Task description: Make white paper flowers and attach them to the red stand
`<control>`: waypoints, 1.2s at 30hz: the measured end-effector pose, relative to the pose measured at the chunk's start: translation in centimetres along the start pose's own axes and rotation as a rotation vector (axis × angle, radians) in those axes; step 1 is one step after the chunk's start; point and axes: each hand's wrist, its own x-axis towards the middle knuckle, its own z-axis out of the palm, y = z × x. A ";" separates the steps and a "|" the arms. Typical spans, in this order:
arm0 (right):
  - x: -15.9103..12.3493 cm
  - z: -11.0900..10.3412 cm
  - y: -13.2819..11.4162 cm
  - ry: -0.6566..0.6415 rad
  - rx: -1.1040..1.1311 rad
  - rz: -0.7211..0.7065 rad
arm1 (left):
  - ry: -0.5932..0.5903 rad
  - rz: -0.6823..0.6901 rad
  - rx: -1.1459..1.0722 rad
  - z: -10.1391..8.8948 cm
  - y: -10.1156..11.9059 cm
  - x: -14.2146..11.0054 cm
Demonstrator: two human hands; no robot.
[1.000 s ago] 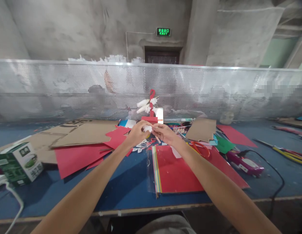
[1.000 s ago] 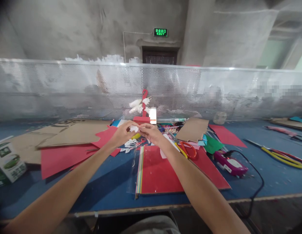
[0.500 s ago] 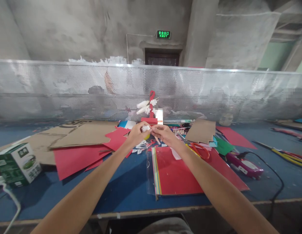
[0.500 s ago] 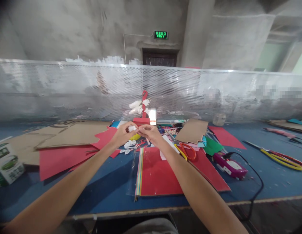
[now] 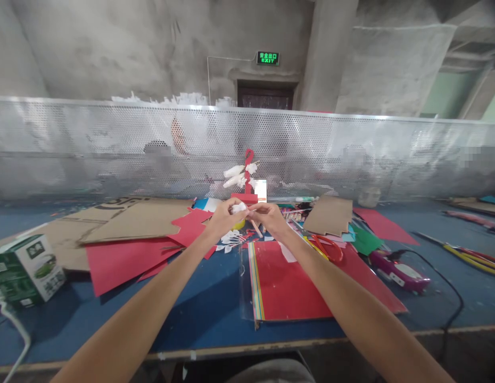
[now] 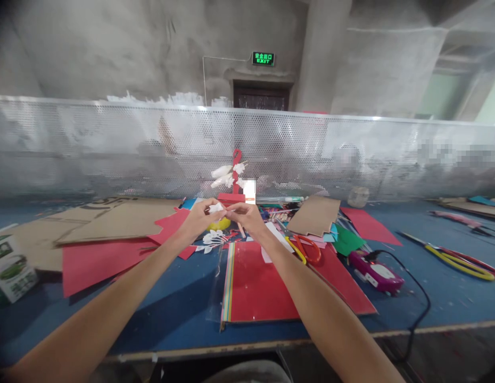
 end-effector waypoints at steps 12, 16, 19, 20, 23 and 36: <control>0.2 -2.4 0.1 0.040 0.219 0.038 | -0.082 0.106 0.021 -2.5 -0.1 0.7; 0.2 -2.0 -0.2 0.023 0.276 0.045 | -0.157 0.065 0.547 -4.2 -2.7 1.0; 0.3 -1.7 -0.3 0.015 0.300 0.094 | -0.291 0.032 0.762 -4.8 -4.5 0.7; 0.4 -1.7 -0.3 0.015 0.291 0.115 | -0.332 0.012 0.792 -4.8 -5.0 0.6; 0.5 -1.6 0.1 0.033 0.233 0.172 | -0.401 -0.060 0.859 -4.6 -6.1 0.4; 0.4 -1.3 0.7 0.063 0.095 0.208 | -0.445 -0.091 0.799 -4.6 -6.1 0.4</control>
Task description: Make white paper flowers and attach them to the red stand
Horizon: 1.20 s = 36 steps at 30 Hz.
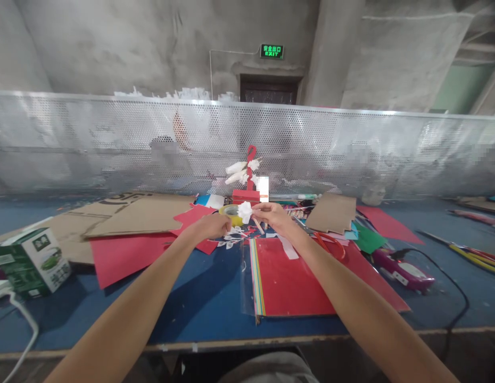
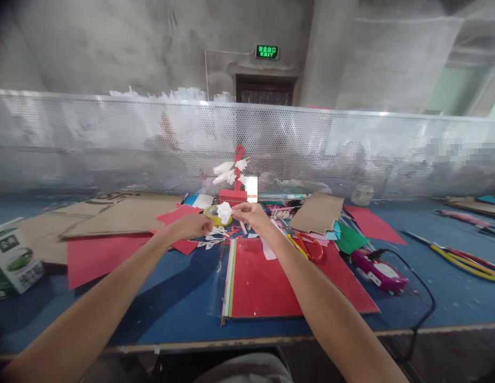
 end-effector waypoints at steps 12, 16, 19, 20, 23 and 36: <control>0.4 -0.3 0.4 0.030 0.027 0.002 | 0.082 0.000 0.116 -0.1 0.7 -0.2; 0.4 -0.2 0.4 0.010 0.016 -0.011 | -0.036 -0.034 0.250 0.3 1.0 -0.1; 0.3 -0.1 0.4 -0.021 0.009 -0.027 | -0.116 -0.080 0.337 0.3 1.6 -0.1; 0.3 -0.1 0.4 -0.025 0.007 -0.031 | -0.124 -0.094 0.342 0.3 1.7 -0.1; 0.2 -0.1 0.4 -0.022 -0.005 -0.032 | -0.126 -0.111 0.321 0.3 1.8 -0.1; 0.2 -0.2 0.5 -0.030 -0.026 -0.037 | -0.106 -0.172 0.270 0.2 2.4 -0.2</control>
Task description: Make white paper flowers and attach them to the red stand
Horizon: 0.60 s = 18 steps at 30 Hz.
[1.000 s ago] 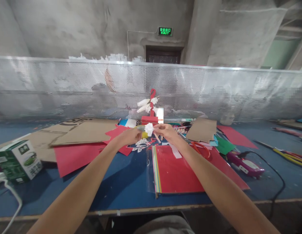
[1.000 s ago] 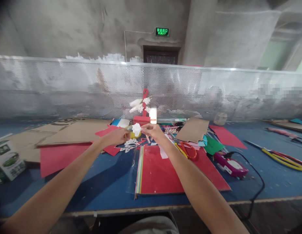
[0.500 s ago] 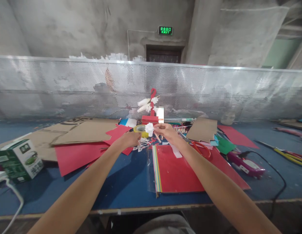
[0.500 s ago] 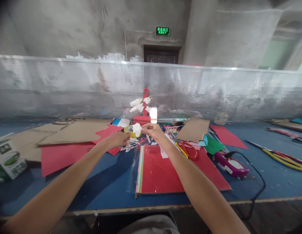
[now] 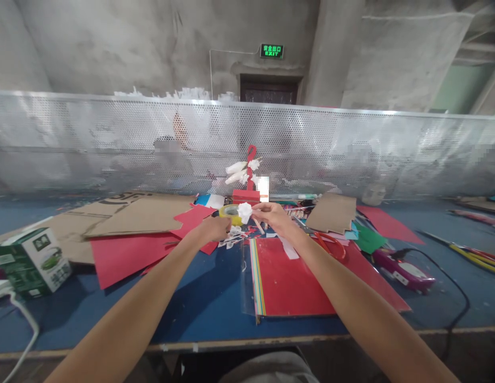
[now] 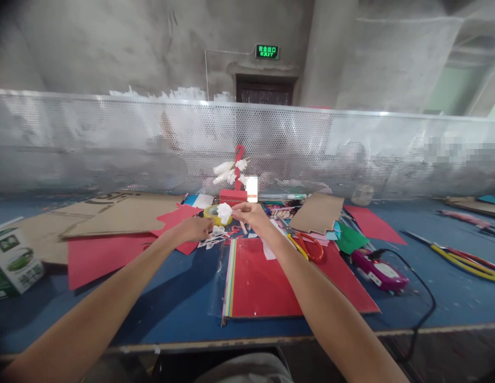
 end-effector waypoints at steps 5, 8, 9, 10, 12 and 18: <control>-0.1 0.2 -0.2 0.043 0.037 0.020 | 0.035 -0.003 -0.041 -0.5 -0.3 -0.1; -0.1 0.3 -0.3 0.060 0.041 0.027 | 0.097 0.007 -0.093 -1.0 -0.5 -0.3; -0.2 0.4 -0.4 0.065 0.037 0.023 | 0.112 0.017 -0.123 -1.2 -0.6 -0.3; -0.2 0.4 -0.5 0.069 0.032 0.019 | 0.122 0.028 -0.163 -1.3 -0.6 -0.3; -0.3 0.6 -0.7 0.077 0.029 0.003 | 0.122 0.057 -0.274 -1.6 -0.4 -0.4; -0.5 1.6 -1.1 0.084 -0.032 -0.130 | -0.136 0.236 -0.695 -2.5 1.4 -1.2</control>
